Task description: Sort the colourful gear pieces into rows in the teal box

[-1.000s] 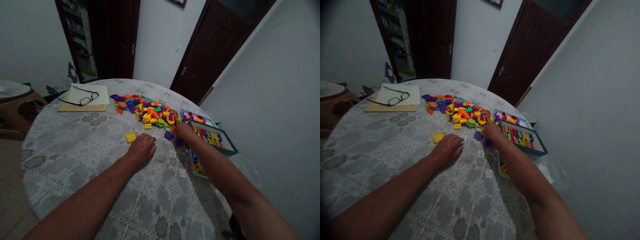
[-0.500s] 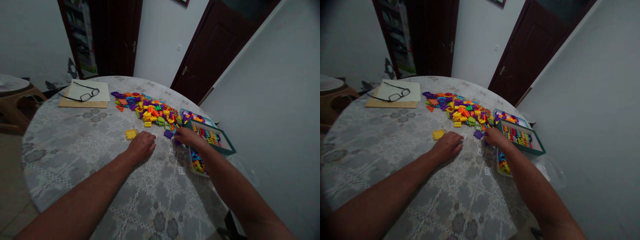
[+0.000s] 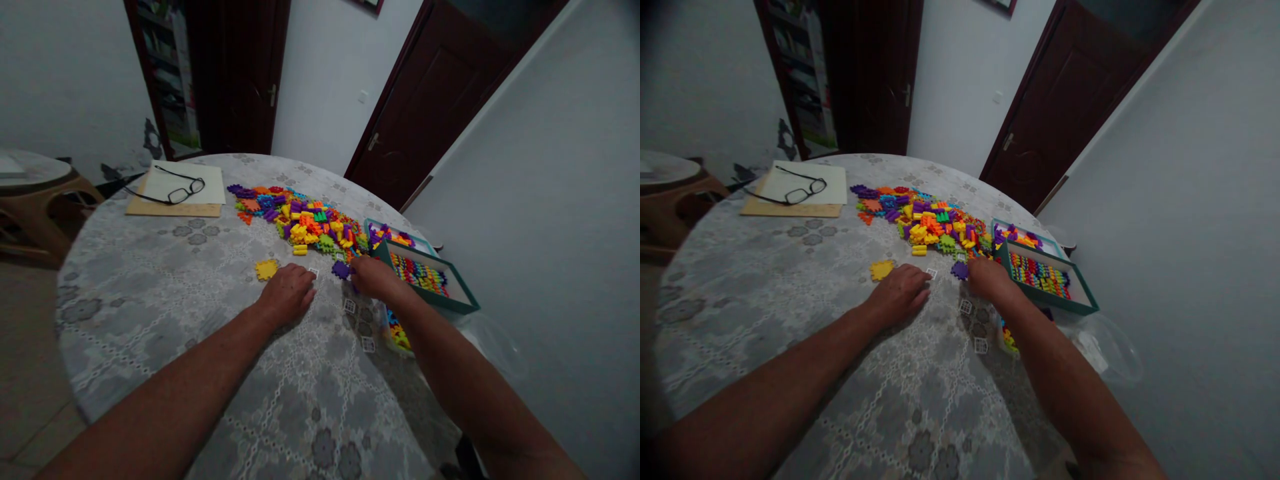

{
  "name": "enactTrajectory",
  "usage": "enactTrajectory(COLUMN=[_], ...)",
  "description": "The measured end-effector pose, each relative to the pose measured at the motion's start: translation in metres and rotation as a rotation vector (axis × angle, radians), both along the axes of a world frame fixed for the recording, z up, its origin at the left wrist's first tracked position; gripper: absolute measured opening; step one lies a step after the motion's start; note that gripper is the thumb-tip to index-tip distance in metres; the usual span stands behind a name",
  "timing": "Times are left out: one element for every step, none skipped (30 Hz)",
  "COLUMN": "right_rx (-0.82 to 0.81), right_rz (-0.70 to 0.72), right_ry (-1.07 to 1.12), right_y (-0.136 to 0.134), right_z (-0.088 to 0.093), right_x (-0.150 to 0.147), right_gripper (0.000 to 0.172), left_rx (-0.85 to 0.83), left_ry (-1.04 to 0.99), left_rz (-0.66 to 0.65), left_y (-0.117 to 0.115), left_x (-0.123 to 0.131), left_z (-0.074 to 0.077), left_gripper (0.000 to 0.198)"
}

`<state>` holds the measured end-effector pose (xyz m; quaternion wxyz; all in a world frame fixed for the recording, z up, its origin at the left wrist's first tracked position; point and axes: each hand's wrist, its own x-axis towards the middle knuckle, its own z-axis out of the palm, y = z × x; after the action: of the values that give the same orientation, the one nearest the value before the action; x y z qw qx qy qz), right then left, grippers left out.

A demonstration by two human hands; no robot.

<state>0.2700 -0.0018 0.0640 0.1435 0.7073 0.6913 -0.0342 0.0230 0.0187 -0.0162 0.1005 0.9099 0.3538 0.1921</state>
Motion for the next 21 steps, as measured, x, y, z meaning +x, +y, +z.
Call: enactTrajectory(right_rx=[-0.007,-0.018,-0.032,-0.046,-0.059,-0.068,-0.072,-0.072,-0.070,-0.067,-0.064,-0.057,-0.045,-0.026,-0.001,0.028,0.049,0.053,0.035,0.009,-0.013], right_rz=[-0.029,-0.057,-0.083,-0.104,-0.120,-0.131,-0.136,-0.137,-0.133,-0.124,-0.111,-0.091,-0.070,-0.048,-0.029,-0.016,-0.009,-0.007,-0.008,-0.005,0.004], right_ry=[-0.018,-0.036,-0.051,-0.062,-0.068,-0.071,-0.069,-0.065,-0.059,-0.051,-0.042,-0.030,-0.014,0.006,0.029,0.052,0.074,0.095,0.114,0.135,0.157], right_y=[-0.003,-0.006,-0.009,-0.010,-0.011,-0.011,-0.011,-0.010,-0.010,-0.009,-0.009,-0.010,-0.011,-0.012,-0.013,-0.014,-0.015,-0.015,-0.015,-0.014,-0.013], right_z=[-0.002,-0.004,-0.006,-0.008,-0.011,-0.013,-0.016,-0.018,-0.019,-0.020,-0.020,-0.020,-0.021,-0.021,-0.021,-0.022,-0.023,-0.023,-0.024,-0.023,-0.023], right_x=[0.002,0.003,0.005,0.007,0.008,0.008,0.008,0.007,0.005,0.003,0.001,-0.002,-0.003,-0.004,-0.005,-0.005,-0.004,-0.004,-0.003,-0.004,-0.005], right_gripper=[0.025,0.028,0.031,0.032,0.033,0.032,0.032,0.031,0.031,0.032,0.033,0.034,0.036,0.038,0.041,0.045,0.047,0.045,0.040,0.033,0.025], left_rx=[-0.001,-0.001,0.000,0.000,0.000,-0.002,-0.004,-0.006,-0.007,-0.006,-0.005,-0.003,-0.001,-0.001,-0.001,-0.001,-0.002,-0.003,-0.004,-0.005,-0.004], left_ry=[-0.001,-0.002,-0.004,-0.006,-0.008,-0.011,-0.012,-0.014,-0.014,-0.015,-0.015,-0.014,-0.011,-0.007,-0.003,0.001,0.006,0.011,0.015,0.020,0.024], left_rz=[-0.002,-0.006,-0.009,-0.010,-0.010,-0.008,-0.008,-0.009,-0.010,-0.009,-0.007,-0.004,-0.001,0.002,0.003,0.002,0.001,0.000,-0.001,-0.002,-0.004], left_y=[0.000,-0.001,-0.001,-0.001,-0.001,-0.001,-0.001,-0.001,-0.001,-0.002,-0.002,-0.002,-0.002,-0.002,-0.002,-0.001,-0.001,-0.001,-0.001,-0.002,-0.002], left_x=[0.000,0.000,0.000,0.000,0.000,0.000,0.000,0.000,0.000,0.000,0.000,0.000,0.000,0.000,0.000,0.000,0.001,0.001,0.001,0.001,0.001], left_z=[0.000,0.001,0.001,0.001,0.001,0.000,0.000,0.000,0.000,0.000,0.000,0.000,-0.001,-0.001,-0.001,-0.001,-0.001,-0.001,-0.001,0.000,0.000], left_gripper=[0.025,0.024,0.024,0.024,0.024,0.024,0.025,0.025,0.026,0.026,0.026,0.026,0.026,0.026,0.026,0.026,0.026,0.027,0.027,0.027,0.026])
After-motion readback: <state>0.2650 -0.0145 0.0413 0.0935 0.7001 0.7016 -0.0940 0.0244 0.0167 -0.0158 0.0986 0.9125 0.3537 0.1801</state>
